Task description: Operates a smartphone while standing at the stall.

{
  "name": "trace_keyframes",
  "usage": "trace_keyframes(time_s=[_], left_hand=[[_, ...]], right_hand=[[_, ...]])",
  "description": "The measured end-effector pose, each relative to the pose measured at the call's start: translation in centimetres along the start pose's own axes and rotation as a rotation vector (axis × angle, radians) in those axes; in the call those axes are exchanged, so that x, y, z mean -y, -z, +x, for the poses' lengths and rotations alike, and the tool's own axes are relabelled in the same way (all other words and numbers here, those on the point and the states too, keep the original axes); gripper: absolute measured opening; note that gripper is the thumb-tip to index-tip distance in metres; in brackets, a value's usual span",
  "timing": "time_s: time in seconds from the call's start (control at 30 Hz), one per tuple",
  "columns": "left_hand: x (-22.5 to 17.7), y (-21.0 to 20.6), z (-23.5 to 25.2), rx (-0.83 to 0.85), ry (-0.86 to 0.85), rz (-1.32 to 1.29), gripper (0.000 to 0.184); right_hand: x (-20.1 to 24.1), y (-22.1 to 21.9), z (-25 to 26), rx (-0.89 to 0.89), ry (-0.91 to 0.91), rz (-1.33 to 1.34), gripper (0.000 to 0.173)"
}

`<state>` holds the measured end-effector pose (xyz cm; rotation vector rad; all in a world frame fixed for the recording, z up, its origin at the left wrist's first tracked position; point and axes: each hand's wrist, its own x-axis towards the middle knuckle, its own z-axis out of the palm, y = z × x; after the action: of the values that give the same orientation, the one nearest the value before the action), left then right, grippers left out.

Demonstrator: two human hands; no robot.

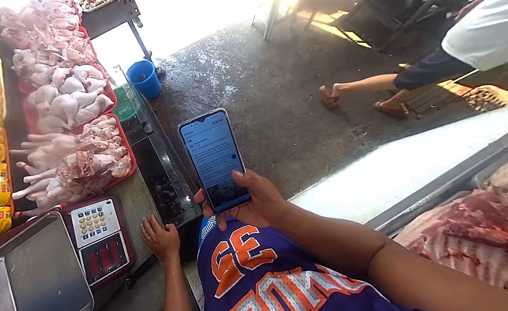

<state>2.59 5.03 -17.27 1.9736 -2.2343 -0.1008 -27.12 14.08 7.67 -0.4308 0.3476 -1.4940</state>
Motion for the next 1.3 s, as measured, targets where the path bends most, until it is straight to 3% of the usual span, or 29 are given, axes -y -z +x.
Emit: trace_keyframes(time_s=[1.3], left_hand=[[0.24,-0.02,-0.09,0.010,-0.004,-0.011,0.062]], right_hand=[[-0.50,0.13,-0.53,0.003,-0.043,0.036,0.054]])
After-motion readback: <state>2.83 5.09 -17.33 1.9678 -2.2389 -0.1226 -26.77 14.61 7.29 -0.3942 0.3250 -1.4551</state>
